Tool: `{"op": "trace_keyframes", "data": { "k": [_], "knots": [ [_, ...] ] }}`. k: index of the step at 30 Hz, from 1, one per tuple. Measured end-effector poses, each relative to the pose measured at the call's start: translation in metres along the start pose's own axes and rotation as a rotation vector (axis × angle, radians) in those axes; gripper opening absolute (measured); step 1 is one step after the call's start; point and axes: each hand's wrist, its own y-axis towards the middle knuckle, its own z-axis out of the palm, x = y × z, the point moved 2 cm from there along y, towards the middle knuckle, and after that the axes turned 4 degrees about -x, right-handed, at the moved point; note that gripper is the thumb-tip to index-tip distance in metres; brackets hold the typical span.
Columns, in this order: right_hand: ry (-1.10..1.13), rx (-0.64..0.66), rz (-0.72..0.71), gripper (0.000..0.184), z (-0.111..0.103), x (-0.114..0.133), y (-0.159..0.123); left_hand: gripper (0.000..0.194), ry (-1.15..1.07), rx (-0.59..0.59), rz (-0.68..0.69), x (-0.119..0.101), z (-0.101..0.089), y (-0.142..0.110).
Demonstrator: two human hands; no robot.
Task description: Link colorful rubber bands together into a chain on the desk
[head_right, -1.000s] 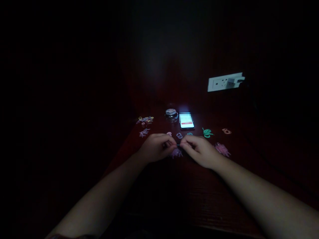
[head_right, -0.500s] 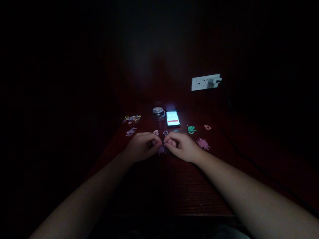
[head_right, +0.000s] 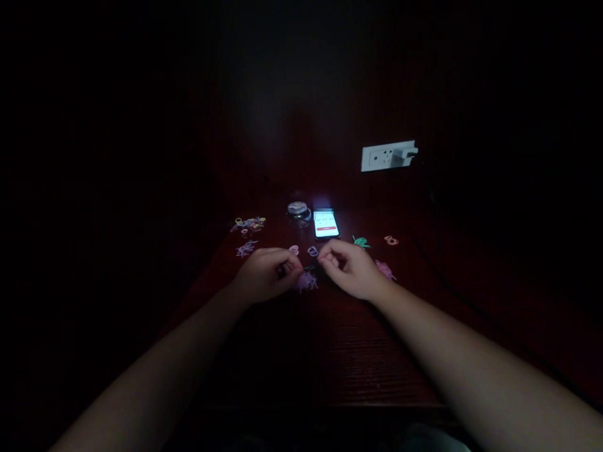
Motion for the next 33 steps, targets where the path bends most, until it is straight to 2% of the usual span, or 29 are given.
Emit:
{"op": "trace_keyframes", "data": {
  "k": [8,22,26,33],
  "knots": [
    [0.032,0.093,0.035,0.016,0.01,0.0025,-0.0015,0.007,-0.03,0.04,-0.003,-0.0012,0.0003,0.0009],
    [-0.003,0.091,0.058,0.019,0.006,0.0033,-0.001,0.003,-0.036,0.05,-0.012,-0.0023,-0.0007,0.0009],
    [-0.001,0.11,0.043,0.018,0.0079,0.0056,-0.0014,0.012,-0.058,0.05,-0.014,-0.0053,-0.001,0.002],
    [-0.049,0.156,0.024,0.018,0.009,0.0041,-0.0018,0.012,0.042,0.08,0.041,-0.0022,0.0032,0.0031]
  ]
}}
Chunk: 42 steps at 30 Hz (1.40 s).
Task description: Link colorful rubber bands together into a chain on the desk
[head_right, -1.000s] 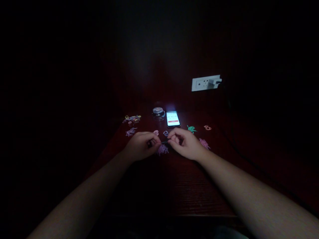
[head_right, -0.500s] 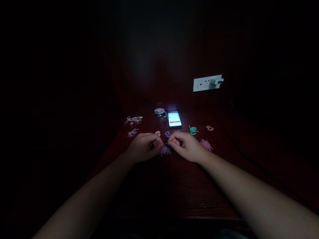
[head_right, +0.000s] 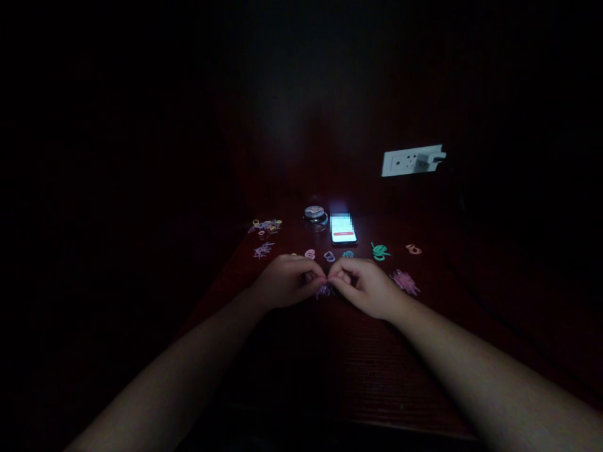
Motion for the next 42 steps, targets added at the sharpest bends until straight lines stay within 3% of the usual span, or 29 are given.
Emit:
{"op": "trace_keyframes", "data": {
  "k": [9,15,27,42],
  "knots": [
    [-0.048,-0.002,-0.016,0.017,-0.007,0.001,-0.001,0.013,-0.016,0.033,-0.01,0.001,-0.003,0.001],
    [-0.046,-0.054,0.017,0.017,-0.018,-0.012,0.002,0.01,0.018,-0.026,-0.022,0.009,-0.006,-0.002],
    [-0.402,0.107,0.109,0.01,-0.053,-0.023,0.007,0.013,0.121,-0.028,-0.013,0.016,-0.011,-0.006],
    [-0.326,0.245,0.112,0.014,-0.041,-0.037,0.005,0.011,0.158,-0.006,0.0,0.017,-0.012,-0.006]
  ]
}}
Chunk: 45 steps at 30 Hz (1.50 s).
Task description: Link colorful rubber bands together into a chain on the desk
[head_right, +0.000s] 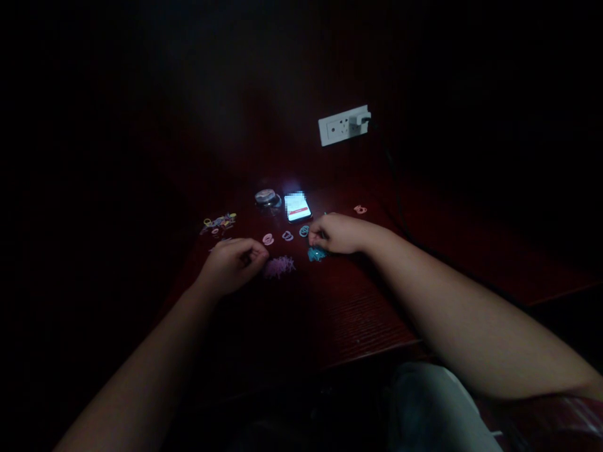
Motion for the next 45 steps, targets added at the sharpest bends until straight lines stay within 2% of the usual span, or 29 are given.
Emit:
{"op": "trace_keyframes", "data": {
  "k": [8,11,14,18,20,22,25,29,31,37,45],
  "knots": [
    [-0.016,0.032,0.01,0.012,0.004,-0.005,0.002,0.012,0.029,0.018,-0.001,0.002,-0.001,0.001],
    [-0.02,0.014,0.024,0.014,0.003,-0.005,0.003,0.014,0.049,0.006,-0.065,0.013,-0.002,-0.002],
    [-0.029,-0.049,-0.001,0.015,0.002,-0.003,0.003,0.017,0.067,-0.051,-0.252,0.042,-0.009,-0.01],
    [-0.042,-0.143,-0.061,0.019,0.001,0.0,0.003,0.021,0.197,-0.243,-0.703,0.1,-0.027,-0.038],
    [-0.036,-0.161,-0.081,0.021,0.001,0.0,0.003,0.023,0.22,-0.261,-0.894,0.125,-0.032,-0.054],
    [-0.039,-0.155,-0.09,0.023,0.002,0.002,0.004,0.021,0.231,-0.244,-0.954,0.142,-0.031,-0.065],
    [-0.038,-0.189,-0.126,0.023,0.003,0.01,0.004,0.02,0.234,-0.209,-0.953,0.153,-0.02,-0.067],
    [-0.027,-0.221,-0.136,0.023,0.007,0.02,0.004,0.037,0.249,-0.191,-0.895,0.157,-0.005,-0.058],
    [-0.022,-0.223,-0.135,0.023,0.009,0.021,0.004,0.038,0.248,-0.181,-0.88,0.158,-0.001,-0.054],
    [0.004,-0.235,-0.135,0.019,0.009,0.019,0.003,0.023,0.221,-0.168,-0.857,0.159,0.001,-0.051],
    [0.023,-0.238,-0.123,0.017,0.012,0.02,0.004,0.007,0.094,-0.214,-0.918,0.165,0.002,-0.053]
  ]
}}
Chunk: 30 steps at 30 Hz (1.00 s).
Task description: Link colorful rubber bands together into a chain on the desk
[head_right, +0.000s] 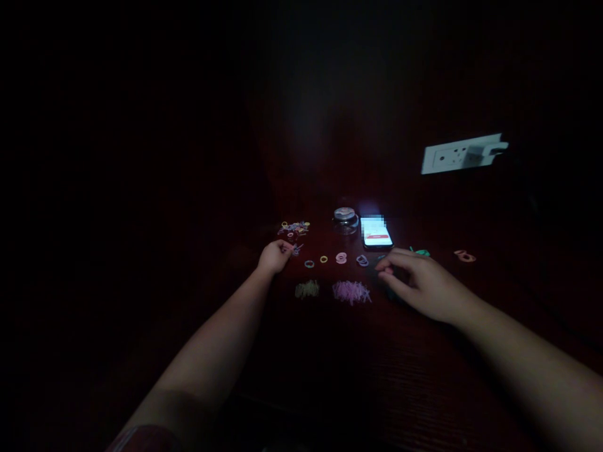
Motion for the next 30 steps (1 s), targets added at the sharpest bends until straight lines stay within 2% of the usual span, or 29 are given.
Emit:
{"op": "trace_keyframes", "data": {
  "k": [14,21,30],
  "knots": [
    [0.027,0.016,0.052,0.02,0.005,-0.006,-0.003,0.007,-0.202,-0.027,-0.089,0.013,0.011,0.01],
    [0.035,0.016,0.06,0.022,0.005,-0.005,-0.003,0.018,-0.354,-0.06,-0.079,0.015,0.014,0.012],
    [0.062,0.033,0.059,0.023,0.007,-0.005,-0.002,0.027,-0.515,-0.039,-0.05,0.009,0.009,0.009]
  ]
}}
